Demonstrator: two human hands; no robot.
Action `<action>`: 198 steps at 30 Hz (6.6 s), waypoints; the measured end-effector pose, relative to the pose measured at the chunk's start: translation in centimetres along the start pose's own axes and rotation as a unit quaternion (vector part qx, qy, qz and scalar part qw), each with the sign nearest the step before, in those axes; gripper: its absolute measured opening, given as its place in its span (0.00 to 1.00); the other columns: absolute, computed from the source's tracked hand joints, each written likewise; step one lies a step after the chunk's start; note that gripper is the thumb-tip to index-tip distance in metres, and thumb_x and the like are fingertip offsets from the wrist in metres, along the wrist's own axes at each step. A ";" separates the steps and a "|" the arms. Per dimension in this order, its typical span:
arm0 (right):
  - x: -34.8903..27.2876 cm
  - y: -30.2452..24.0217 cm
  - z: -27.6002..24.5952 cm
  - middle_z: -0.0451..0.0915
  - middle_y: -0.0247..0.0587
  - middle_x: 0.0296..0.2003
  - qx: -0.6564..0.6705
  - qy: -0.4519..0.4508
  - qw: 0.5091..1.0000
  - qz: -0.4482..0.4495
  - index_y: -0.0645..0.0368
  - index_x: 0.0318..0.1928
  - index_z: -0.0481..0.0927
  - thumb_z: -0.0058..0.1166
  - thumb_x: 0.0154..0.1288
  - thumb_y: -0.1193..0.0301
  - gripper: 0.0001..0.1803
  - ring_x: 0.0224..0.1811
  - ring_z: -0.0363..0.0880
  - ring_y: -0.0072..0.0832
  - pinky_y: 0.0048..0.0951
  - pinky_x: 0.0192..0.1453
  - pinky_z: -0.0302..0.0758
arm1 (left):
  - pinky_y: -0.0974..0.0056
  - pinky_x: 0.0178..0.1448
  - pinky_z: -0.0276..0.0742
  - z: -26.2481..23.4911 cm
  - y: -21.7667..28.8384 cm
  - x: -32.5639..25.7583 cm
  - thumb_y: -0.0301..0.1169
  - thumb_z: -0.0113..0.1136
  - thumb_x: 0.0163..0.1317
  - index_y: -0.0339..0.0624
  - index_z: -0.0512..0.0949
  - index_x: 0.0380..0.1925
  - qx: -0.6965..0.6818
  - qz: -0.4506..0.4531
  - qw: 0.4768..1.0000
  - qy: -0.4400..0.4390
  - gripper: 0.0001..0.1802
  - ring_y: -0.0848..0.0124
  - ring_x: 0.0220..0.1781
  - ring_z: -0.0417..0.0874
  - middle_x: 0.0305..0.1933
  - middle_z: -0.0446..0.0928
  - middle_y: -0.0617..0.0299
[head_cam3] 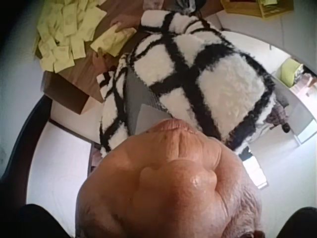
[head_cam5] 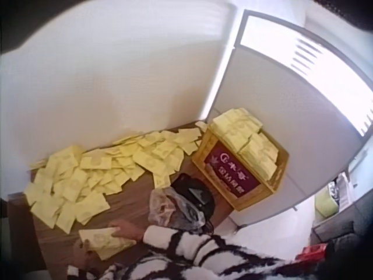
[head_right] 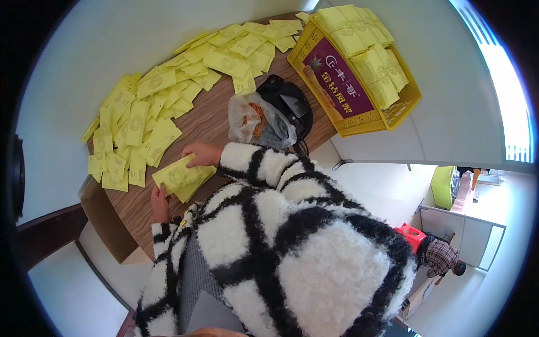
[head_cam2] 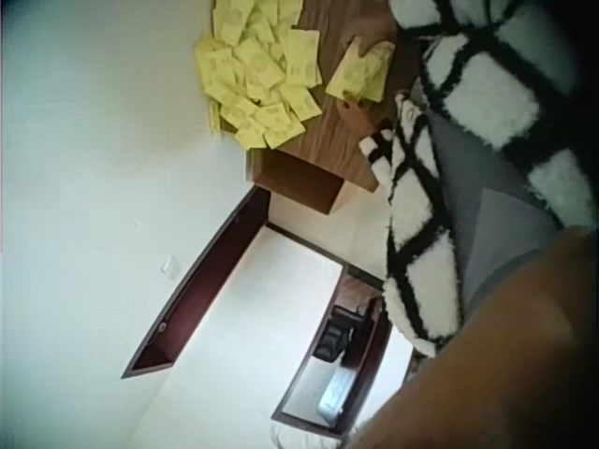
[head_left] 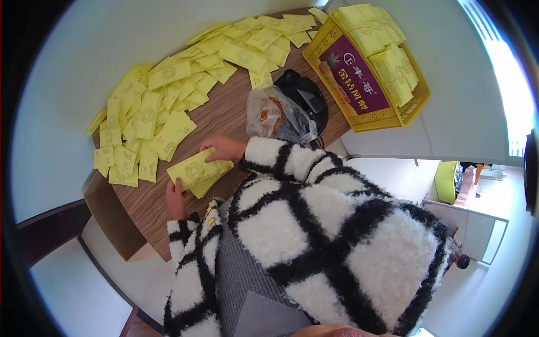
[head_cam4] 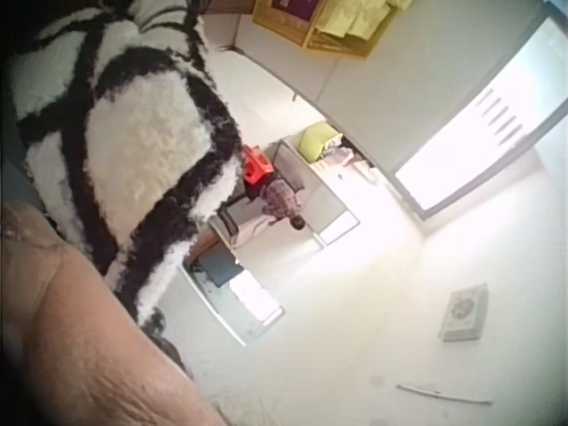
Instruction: Folding and stacking yellow paper products at a workbench.
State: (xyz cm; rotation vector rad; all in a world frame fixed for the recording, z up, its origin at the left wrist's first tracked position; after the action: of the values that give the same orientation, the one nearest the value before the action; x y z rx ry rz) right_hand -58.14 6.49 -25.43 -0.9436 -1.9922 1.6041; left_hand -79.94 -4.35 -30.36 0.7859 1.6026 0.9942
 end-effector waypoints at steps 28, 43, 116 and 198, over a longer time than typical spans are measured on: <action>1.8 7.1 12.2 0.80 0.39 0.29 -0.052 0.111 0.987 0.109 0.62 0.45 0.77 0.65 0.49 0.76 0.20 0.32 0.79 0.27 0.28 0.38 0.75 | 0.66 0.31 0.70 -11.5 -11.3 -1.5 0.41 0.63 0.59 0.35 0.78 0.30 0.168 -0.025 0.985 0.012 0.17 0.74 0.24 0.76 0.23 0.78 0.62; 1.1 10.3 9.2 0.82 0.46 0.32 0.015 0.219 0.958 0.187 0.61 0.41 0.79 0.54 0.63 0.61 0.15 0.37 0.82 0.35 0.33 0.40 0.76 | 0.62 0.32 0.72 -13.5 -6.5 -0.9 0.46 0.64 0.56 0.36 0.78 0.27 0.216 -0.074 0.974 0.004 0.21 0.67 0.25 0.78 0.23 0.78 0.58; 0.6 15.7 6.7 0.82 0.49 0.34 -0.190 0.093 0.951 0.225 0.62 0.37 0.79 0.58 0.56 0.64 0.13 0.40 0.80 0.44 0.38 0.45 0.75 | 0.64 0.45 0.78 -20.0 20.9 12.2 0.39 0.59 0.64 0.36 0.75 0.50 0.218 0.113 0.969 -0.029 0.20 0.68 0.38 0.79 0.42 0.78 0.56; 2.5 0.9 17.1 0.70 0.40 0.56 -0.483 -0.061 0.866 -0.119 0.51 0.65 0.63 0.73 0.36 0.57 0.51 0.61 0.66 0.41 0.52 0.64 0.59 | 0.53 0.55 0.67 -4.4 -2.0 -2.0 0.41 0.73 0.34 0.44 0.66 0.56 0.567 0.264 0.776 -0.077 0.44 0.58 0.54 0.73 0.48 0.72 0.57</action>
State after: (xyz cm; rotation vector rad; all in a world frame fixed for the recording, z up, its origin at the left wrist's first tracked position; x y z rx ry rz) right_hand -71.36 -3.33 -30.86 -0.8349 -2.9098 0.4576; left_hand -83.69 -7.93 -30.82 2.1675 1.7929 0.1575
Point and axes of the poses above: each hand's wrist, its own x-axis towards the middle knuckle, its own z-axis out of the palm, y = z × x, the point moved 6 cm from there along x, towards the middle knuckle
